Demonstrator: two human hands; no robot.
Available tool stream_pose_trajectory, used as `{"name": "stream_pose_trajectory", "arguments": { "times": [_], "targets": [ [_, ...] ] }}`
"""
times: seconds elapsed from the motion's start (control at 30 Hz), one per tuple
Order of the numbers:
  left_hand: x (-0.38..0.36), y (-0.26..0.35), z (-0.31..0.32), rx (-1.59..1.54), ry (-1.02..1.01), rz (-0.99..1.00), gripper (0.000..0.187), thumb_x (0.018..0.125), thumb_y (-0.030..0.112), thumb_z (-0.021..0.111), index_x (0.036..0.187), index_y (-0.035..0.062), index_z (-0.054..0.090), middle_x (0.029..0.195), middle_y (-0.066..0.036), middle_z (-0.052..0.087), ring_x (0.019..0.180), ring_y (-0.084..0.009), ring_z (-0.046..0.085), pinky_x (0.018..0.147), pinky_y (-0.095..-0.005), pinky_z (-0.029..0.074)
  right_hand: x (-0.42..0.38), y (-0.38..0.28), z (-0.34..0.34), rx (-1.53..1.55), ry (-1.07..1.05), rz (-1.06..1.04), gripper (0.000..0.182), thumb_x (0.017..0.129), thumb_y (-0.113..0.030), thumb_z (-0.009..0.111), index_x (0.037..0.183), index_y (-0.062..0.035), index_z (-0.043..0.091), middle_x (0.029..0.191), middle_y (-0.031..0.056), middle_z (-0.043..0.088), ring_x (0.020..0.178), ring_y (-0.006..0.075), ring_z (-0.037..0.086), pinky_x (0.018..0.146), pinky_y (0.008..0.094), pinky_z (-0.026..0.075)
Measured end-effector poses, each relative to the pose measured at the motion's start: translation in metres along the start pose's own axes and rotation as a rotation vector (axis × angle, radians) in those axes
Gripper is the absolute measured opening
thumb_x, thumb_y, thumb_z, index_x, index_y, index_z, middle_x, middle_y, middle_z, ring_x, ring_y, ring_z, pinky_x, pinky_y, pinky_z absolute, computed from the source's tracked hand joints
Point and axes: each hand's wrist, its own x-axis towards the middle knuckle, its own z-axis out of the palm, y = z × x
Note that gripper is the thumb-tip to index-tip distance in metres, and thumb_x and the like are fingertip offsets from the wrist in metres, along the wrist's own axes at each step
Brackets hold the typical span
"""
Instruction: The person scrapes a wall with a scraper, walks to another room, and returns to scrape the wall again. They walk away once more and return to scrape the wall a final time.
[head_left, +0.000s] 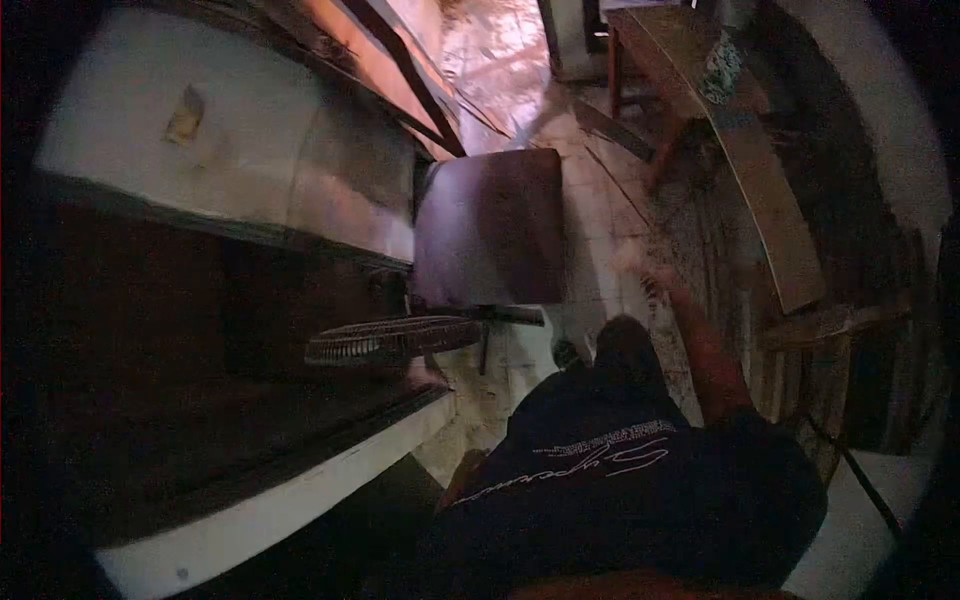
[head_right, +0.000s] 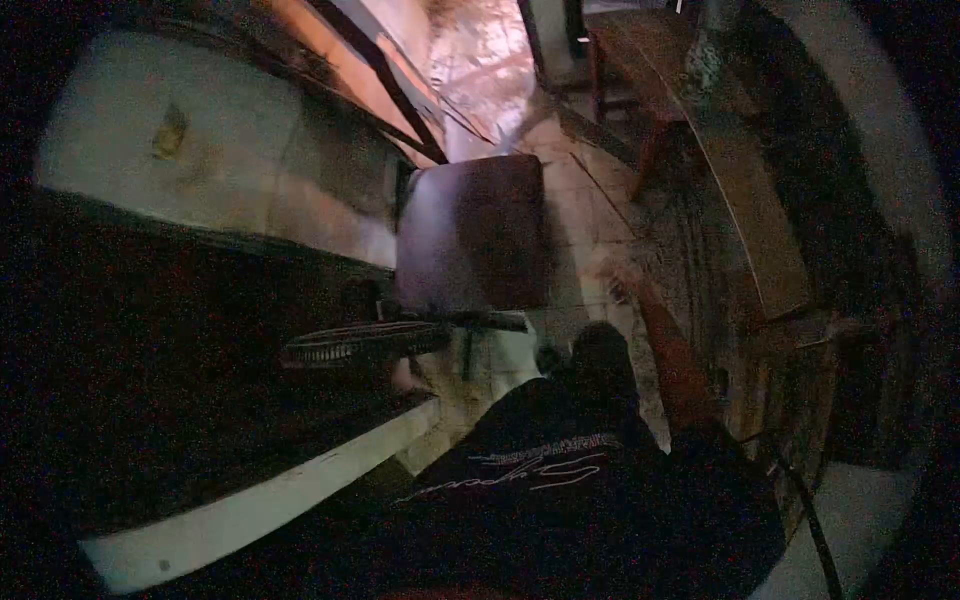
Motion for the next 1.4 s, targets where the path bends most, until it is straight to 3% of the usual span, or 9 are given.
{"name": "stream_pose_trajectory", "arguments": {
  "times": [0.23,0.47,0.83,0.9,0.93,1.07,1.17,1.23,1.4],
  "targets": [
    [0.033,0.058,0.042,-0.129,-0.028,-0.100,0.034,0.086,0.034,0.060,0.111,0.0094,0.059,0.092,-0.008,0.065,0.076,-0.0187,0.062,0.059,-0.0352,0.049,0.041,0.006,-0.041,-0.117,0.276,0.232,0.047,0.087,-0.046,0.054,0.102,-0.0012,0.060,0.086,0.0117,0.062,0.066,0.0219,0.057,0.061,0.0387,0.047],
    [0.060,0.165,0.141,-0.315,0.025,-0.227,0.031,0.086,0.033,0.059,0.108,0.0113,0.061,0.089,-0.006,0.065,0.072,-0.0185,0.060,0.057,-0.0363,0.048,0.177,-0.028,-0.105,-0.364,0.222,0.367,0.045,0.086,-0.044,0.055,0.094,0.0005,0.062,0.081,0.0117,0.062,0.067,0.0206,0.057,0.062,0.0381,0.046],
    [0.175,0.457,0.224,-0.534,0.109,-0.361,0.026,0.085,0.031,0.058,0.103,0.0142,0.064,0.083,-0.003,0.065,0.065,-0.0181,0.058,0.052,-0.0381,0.046,0.425,-0.326,-0.182,-1.007,-0.083,0.043,0.044,0.084,-0.040,0.055,0.082,0.0032,0.063,0.074,0.0116,0.062,0.068,0.0185,0.057,0.063,0.0372,0.046],
    [0.188,0.513,0.222,-0.189,0.137,-0.027,0.025,0.084,0.034,0.056,0.091,0.0115,0.064,0.077,-0.003,0.061,0.066,-0.0177,0.057,0.055,-0.0378,0.046,0.457,-0.372,-0.177,-1.067,-0.141,-0.017,0.044,0.084,-0.040,0.056,0.080,0.0037,0.063,0.072,0.0116,0.062,0.068,0.0181,0.057,0.063,0.0371,0.045],
    [0.222,0.517,0.224,-0.407,0.095,-0.077,0.025,0.083,0.033,0.056,0.089,0.0090,0.064,0.071,-0.002,0.060,0.061,-0.0147,0.055,0.052,-0.0338,0.044,0.475,-0.383,-0.175,-1.093,-0.177,-0.067,0.044,0.085,-0.039,0.055,0.080,0.0039,0.063,0.071,0.0108,0.061,0.067,0.0173,0.056,0.063,0.0367,0.045],
    [0.275,0.568,0.225,-0.626,0.290,0.389,0.031,0.084,0.032,0.056,0.089,0.0029,0.064,0.078,-0.004,0.061,0.069,-0.0148,0.057,0.061,-0.0322,0.048,0.531,-0.415,-0.166,-1.069,-0.354,-0.238,0.040,0.086,-0.035,0.055,0.079,0.0045,0.062,0.068,0.0065,0.059,0.065,0.0149,0.054,0.063,0.0349,0.045],
    [0.297,0.634,0.201,-0.758,0.238,0.303,0.032,0.083,0.031,0.056,0.092,0.0020,0.066,0.082,-0.007,0.064,0.076,-0.0173,0.060,0.067,-0.0330,0.049,0.550,-0.448,-0.137,-1.022,-0.443,-0.227,0.040,0.086,-0.034,0.057,0.078,0.0047,0.061,0.067,0.0038,0.057,0.065,0.0143,0.053,0.063,0.0337,0.045],
    [0.317,0.660,0.192,-0.621,0.566,0.322,0.031,0.083,0.029,0.056,0.092,0.0013,0.067,0.084,-0.008,0.066,0.081,-0.0201,0.062,0.071,-0.0346,0.049,0.561,-0.456,-0.145,-1.036,-0.423,-0.178,0.039,0.087,-0.033,0.058,0.077,0.0049,0.061,0.067,0.0027,0.056,0.064,0.0139,0.052,0.063,0.0333,0.044],
    [0.420,0.720,0.167,-0.586,0.645,0.320,0.027,0.081,0.026,0.057,0.091,0.0028,0.067,0.082,-0.010,0.066,0.080,-0.0199,0.062,0.071,-0.0349,0.048,0.588,-0.560,-0.109,-1.154,-0.429,-0.279,0.037,0.089,-0.030,0.056,0.076,0.0042,0.061,0.067,0.0027,0.056,0.064,0.0122,0.052,0.061,0.0316,0.044]
  ]
}}
